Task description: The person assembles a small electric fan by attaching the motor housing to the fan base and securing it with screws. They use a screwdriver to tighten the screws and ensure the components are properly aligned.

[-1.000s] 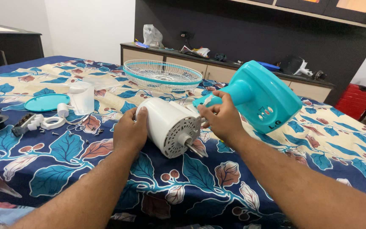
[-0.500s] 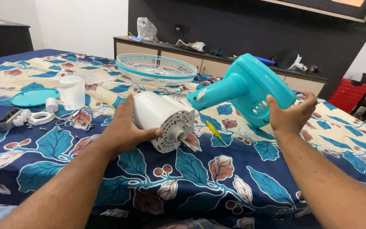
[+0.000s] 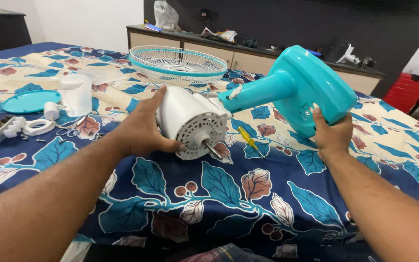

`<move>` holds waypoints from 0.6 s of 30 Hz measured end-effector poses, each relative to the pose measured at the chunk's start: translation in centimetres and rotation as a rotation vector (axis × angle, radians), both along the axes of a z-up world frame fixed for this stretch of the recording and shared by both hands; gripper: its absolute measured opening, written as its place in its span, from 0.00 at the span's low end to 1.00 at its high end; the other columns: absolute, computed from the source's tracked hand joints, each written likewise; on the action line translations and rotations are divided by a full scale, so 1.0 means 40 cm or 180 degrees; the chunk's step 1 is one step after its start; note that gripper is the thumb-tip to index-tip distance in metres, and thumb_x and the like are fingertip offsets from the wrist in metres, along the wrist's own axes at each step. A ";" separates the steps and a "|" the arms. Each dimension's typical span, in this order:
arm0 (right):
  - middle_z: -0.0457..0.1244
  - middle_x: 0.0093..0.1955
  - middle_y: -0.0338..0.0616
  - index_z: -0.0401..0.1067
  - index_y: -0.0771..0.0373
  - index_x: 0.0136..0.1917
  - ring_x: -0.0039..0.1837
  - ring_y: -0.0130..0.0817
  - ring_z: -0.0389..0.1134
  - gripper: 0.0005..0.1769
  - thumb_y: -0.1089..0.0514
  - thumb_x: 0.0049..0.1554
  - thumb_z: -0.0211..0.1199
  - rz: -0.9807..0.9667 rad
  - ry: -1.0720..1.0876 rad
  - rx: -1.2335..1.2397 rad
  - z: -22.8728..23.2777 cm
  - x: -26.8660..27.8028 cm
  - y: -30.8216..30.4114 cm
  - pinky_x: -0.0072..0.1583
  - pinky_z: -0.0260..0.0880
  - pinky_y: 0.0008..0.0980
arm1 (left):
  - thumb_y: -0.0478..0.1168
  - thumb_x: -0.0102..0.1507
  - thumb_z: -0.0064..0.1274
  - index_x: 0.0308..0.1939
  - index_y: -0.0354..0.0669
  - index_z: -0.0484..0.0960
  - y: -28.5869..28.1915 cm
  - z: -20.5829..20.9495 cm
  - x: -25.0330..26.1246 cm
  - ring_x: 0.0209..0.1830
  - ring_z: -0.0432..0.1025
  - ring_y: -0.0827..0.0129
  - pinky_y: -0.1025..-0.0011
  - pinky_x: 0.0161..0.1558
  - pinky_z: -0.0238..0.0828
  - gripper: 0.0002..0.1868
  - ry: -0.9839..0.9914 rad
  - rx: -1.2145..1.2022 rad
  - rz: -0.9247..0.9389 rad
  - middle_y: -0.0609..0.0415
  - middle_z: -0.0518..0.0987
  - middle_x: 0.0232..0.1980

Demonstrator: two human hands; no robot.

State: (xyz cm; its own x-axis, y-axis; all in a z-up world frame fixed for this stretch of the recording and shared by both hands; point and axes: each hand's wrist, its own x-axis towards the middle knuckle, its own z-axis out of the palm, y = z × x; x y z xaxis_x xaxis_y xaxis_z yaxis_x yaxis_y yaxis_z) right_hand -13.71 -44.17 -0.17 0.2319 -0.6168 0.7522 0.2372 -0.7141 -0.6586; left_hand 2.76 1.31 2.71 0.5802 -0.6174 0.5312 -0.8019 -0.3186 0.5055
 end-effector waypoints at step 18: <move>0.67 0.65 0.58 0.57 0.74 0.73 0.66 0.45 0.71 0.35 0.49 0.68 0.70 -0.1067 0.0224 -0.0913 -0.013 0.033 -0.040 0.68 0.69 0.42 | 0.45 0.34 0.74 0.82 0.45 0.42 -0.216 0.065 0.428 0.70 0.70 0.49 0.56 0.67 0.67 0.78 0.1357 0.0265 -0.1329 0.37 0.69 0.73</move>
State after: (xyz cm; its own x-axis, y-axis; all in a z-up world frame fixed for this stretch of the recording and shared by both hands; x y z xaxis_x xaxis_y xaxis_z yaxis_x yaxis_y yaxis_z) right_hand -12.38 -45.77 -0.69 0.1115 -0.4354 0.8933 -0.0767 -0.9000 -0.4290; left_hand 19.88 -7.32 5.33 0.4309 -0.8685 0.2450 -0.5998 -0.0728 0.7968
